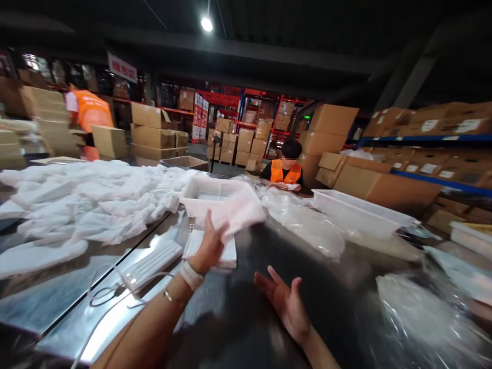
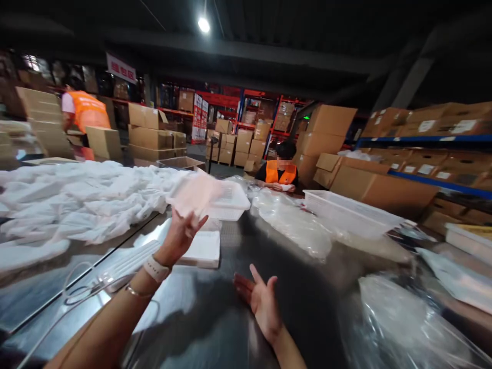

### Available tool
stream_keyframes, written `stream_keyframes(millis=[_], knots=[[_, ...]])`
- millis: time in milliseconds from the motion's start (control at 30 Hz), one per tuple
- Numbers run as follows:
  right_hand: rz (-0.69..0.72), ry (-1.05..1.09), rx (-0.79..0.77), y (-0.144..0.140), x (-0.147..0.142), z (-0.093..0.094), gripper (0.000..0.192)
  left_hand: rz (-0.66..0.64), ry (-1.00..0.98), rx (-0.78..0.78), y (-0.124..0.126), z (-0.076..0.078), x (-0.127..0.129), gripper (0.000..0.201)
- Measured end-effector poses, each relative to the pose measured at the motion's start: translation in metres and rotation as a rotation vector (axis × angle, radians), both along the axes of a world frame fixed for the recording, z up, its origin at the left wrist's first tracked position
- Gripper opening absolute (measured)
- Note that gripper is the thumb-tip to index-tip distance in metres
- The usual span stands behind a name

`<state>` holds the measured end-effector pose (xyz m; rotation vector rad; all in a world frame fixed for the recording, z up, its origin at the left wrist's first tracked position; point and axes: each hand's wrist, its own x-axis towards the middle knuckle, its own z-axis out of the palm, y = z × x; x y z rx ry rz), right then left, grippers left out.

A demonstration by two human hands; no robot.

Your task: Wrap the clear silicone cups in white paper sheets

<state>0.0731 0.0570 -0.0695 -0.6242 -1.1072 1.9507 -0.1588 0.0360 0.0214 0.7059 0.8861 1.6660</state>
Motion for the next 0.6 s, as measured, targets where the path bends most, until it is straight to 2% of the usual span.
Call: stream_keyframes(millis=[67,100,200,300,367,500,600], knots=[[-0.023,-0.006,-0.043,0.0,-0.001,0.003,0.11,0.221,0.21,0.077,0.009,0.007,-0.02,0.072],[-0.027,-0.023,-0.055,0.001,-0.002,0.004,0.112,0.244,0.325,0.073,0.013,0.005,-0.025,0.069],[-0.014,-0.09,-0.042,0.002,-0.002,0.004,0.115,0.133,0.771,0.011,0.02,-0.02,-0.023,0.057],[-0.019,-0.143,-0.011,0.001,0.0,0.004,0.107,0.052,1.126,-0.073,0.02,-0.05,-0.024,0.026],[-0.041,-0.187,0.012,-0.002,0.003,0.004,0.098,0.027,1.323,-0.154,0.018,-0.064,-0.035,0.008],[-0.078,-0.26,0.048,-0.006,0.005,0.006,0.084,-0.046,1.617,-0.226,0.023,-0.077,-0.061,0.015],[-0.083,-0.262,0.053,-0.007,0.004,0.007,0.081,0.003,1.74,-0.204,0.028,-0.08,-0.068,0.019]])
